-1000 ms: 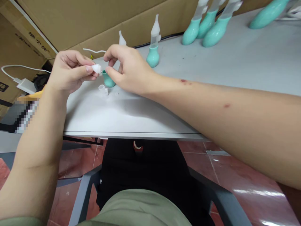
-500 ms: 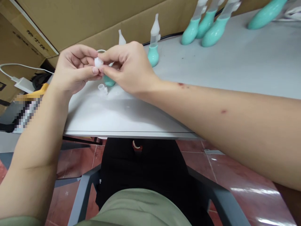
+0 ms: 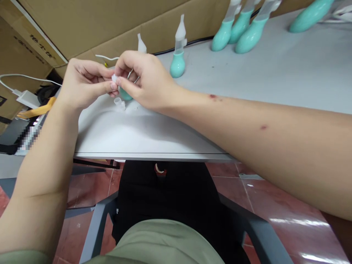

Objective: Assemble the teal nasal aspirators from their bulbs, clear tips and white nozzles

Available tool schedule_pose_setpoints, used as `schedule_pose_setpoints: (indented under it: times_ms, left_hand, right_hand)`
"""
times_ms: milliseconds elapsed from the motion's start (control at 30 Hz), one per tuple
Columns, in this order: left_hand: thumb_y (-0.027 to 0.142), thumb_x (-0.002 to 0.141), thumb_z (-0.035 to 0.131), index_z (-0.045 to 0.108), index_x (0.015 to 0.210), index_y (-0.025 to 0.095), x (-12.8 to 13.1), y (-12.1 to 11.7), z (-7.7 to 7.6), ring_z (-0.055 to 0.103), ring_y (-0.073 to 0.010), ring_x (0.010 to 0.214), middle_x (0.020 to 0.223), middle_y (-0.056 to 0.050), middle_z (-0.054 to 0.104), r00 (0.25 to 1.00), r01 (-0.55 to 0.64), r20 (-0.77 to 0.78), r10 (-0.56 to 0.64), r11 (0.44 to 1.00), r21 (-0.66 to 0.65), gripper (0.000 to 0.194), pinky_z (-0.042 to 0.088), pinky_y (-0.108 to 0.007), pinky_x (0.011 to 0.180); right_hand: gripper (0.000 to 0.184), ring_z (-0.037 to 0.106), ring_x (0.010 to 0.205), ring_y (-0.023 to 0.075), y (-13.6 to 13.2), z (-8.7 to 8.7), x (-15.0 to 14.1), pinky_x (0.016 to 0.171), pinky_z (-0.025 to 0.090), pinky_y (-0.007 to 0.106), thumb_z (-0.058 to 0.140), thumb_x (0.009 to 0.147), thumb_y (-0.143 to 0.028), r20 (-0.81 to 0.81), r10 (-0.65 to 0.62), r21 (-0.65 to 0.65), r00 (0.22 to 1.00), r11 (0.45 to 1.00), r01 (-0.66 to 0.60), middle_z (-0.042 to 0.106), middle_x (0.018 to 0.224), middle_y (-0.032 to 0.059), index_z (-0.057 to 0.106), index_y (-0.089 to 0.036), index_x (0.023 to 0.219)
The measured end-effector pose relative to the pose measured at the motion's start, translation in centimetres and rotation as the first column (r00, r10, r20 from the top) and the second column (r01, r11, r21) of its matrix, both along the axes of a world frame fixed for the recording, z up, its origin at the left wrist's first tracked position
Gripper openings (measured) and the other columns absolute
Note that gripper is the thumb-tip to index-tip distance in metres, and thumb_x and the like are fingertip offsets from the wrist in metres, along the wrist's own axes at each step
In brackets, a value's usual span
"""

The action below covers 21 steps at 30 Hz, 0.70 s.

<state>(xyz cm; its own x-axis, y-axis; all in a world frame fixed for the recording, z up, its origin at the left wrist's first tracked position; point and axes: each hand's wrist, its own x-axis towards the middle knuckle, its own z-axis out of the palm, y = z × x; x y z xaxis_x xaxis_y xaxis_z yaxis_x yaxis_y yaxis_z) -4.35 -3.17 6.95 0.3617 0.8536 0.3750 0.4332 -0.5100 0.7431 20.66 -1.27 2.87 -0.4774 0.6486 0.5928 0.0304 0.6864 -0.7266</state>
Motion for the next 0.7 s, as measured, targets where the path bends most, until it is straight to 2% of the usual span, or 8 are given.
schedule_pose_setpoints:
  times_ms: [67, 133, 267, 367, 500, 600, 700]
  left_hand:
    - [0.067, 0.094, 0.110, 0.089, 0.101, 0.025, 0.0, -0.2, 0.1, 0.092, -0.0295, 0.090, 0.100, -0.006, 0.091, 1.000, 0.003, -0.008, -0.002, 1.000, 0.029, 0.047, 0.085, -0.062, 0.098]
    - [0.065, 0.093, 0.109, 0.088, 0.098, 0.025, 0.2, -0.4, 0.2, 0.092, -0.0297, 0.088, 0.097, -0.006, 0.090, 1.000, 0.012, 0.002, -0.013, 0.999, 0.037, 0.046, 0.085, -0.062, 0.094]
    - [0.069, 0.082, 0.115, 0.088, 0.092, 0.025, 0.6, -0.7, 0.4, 0.091, -0.0300, 0.084, 0.092, -0.005, 0.090, 1.000, -0.004, 0.007, 0.005, 1.000, -0.011, 0.052, 0.086, -0.061, 0.093]
    - [0.074, 0.084, 0.112, 0.088, 0.093, 0.025, 0.5, -0.6, 0.4, 0.092, -0.0309, 0.086, 0.093, -0.005, 0.090, 1.000, -0.005, -0.020, 0.005, 1.000, -0.002, 0.055, 0.086, -0.063, 0.095]
    - [0.070, 0.093, 0.110, 0.087, 0.098, 0.025, 0.2, -0.2, 0.1, 0.093, -0.0317, 0.095, 0.100, -0.007, 0.092, 0.999, 0.012, -0.030, -0.013, 1.000, -0.005, 0.050, 0.085, -0.063, 0.098]
    - [0.070, 0.085, 0.111, 0.084, 0.092, 0.026, 0.4, -0.1, 0.1, 0.094, -0.0320, 0.094, 0.097, -0.004, 0.094, 0.999, -0.036, 0.017, 0.036, 0.999, -0.020, 0.051, 0.084, -0.064, 0.098]
    - [0.077, 0.073, 0.115, 0.086, 0.092, 0.028, 0.8, 0.1, 0.1, 0.094, -0.0309, 0.093, 0.096, -0.001, 0.096, 0.994, -0.086, 0.061, 0.090, 0.995, -0.055, 0.060, 0.084, -0.062, 0.098]
  right_hand:
    - [0.033, 0.080, 0.106, 0.0269, 0.5, -0.2, -0.3, 0.099, 0.070, 0.046, 0.089, 0.109, -0.055, -0.039, 0.016, 0.031, 0.999, 0.999, -0.015, 0.085, 0.116, 0.0091, 0.070, -0.027, 0.107]
    - [0.038, 0.078, 0.100, 0.0256, 0.9, -0.2, -0.4, 0.095, 0.068, 0.045, 0.093, 0.106, -0.056, -0.041, 0.041, 0.018, 0.998, 0.999, -0.040, 0.084, 0.111, 0.0089, 0.069, -0.027, 0.104]
    - [0.055, 0.081, 0.098, 0.0282, 1.4, -0.1, -0.2, 0.094, 0.072, 0.047, 0.105, 0.095, -0.068, -0.050, 0.163, -0.129, 0.985, 0.977, -0.168, 0.086, 0.104, 0.0067, 0.068, -0.029, 0.103]
    - [0.063, 0.082, 0.096, 0.0268, 1.5, -0.1, -0.2, 0.097, 0.077, 0.049, 0.109, 0.089, -0.075, -0.091, 0.203, -0.171, 0.975, 0.961, -0.217, 0.086, 0.101, 0.0030, 0.068, -0.030, 0.103]
    - [0.060, 0.089, 0.102, 0.0279, 1.2, -0.2, -0.5, 0.102, 0.079, 0.048, 0.111, 0.087, -0.066, -0.123, 0.198, -0.214, 0.972, 0.951, -0.221, 0.087, 0.104, 0.0027, 0.067, -0.029, 0.104]
    - [0.064, 0.088, 0.098, 0.0277, 0.9, -0.3, -0.9, 0.097, 0.078, 0.047, 0.108, 0.087, -0.076, -0.165, 0.137, -0.179, 0.977, 0.970, -0.166, 0.086, 0.106, 0.0032, 0.068, -0.030, 0.109]
    - [0.060, 0.085, 0.103, 0.0284, 0.7, -0.4, -1.1, 0.101, 0.076, 0.050, 0.102, 0.094, -0.080, -0.166, 0.076, -0.131, 0.983, 0.987, -0.098, 0.089, 0.114, 0.0057, 0.078, -0.029, 0.115]
